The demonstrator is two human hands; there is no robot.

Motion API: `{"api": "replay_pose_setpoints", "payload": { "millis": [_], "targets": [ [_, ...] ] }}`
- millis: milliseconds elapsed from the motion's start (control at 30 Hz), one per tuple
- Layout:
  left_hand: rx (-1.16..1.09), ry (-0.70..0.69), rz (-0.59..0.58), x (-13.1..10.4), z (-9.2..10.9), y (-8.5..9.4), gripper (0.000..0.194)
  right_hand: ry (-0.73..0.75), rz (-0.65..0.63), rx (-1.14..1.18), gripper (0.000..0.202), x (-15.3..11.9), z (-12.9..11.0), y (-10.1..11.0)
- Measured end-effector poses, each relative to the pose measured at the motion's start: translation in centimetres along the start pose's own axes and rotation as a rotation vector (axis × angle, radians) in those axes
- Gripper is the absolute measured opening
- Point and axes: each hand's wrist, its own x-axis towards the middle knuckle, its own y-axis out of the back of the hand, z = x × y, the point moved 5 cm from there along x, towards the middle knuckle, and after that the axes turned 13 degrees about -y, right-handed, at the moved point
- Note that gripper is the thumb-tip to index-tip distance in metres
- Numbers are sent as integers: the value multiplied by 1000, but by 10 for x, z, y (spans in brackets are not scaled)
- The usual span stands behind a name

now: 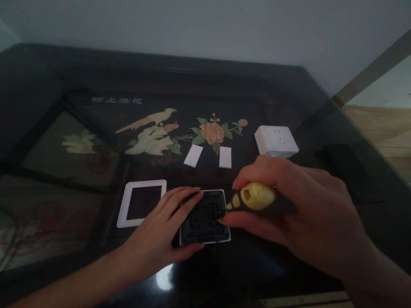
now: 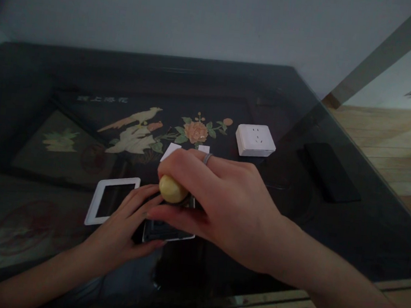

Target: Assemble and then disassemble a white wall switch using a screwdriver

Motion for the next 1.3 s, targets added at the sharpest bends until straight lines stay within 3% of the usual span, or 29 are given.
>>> {"api": "replay_pose_setpoints", "payload": {
  "millis": [333,733,833,933,1000,1200,1300],
  "targets": [
    [-18,-20,20,2,2,1,73,-3,222,-127,40,-1,-1,0],
    [-16,-7,-33,4,2,2,83,2,-266,196,16,-1,0,2],
    [-13,-16,-29,5,2,2,82,12,-276,188,24,-2,2,4],
    [-20,-12,-28,4,1,1,80,1,-201,137,31,-2,5,10],
    [-22,-12,-25,4,1,1,80,-4,-162,127,28,-2,6,13],
    [14,-32,-20,2,0,-1,82,99,-242,103,29,-5,2,8],
    [36,-48,-17,2,0,-1,80,98,-201,72,26,-5,2,6]
  ]
}}
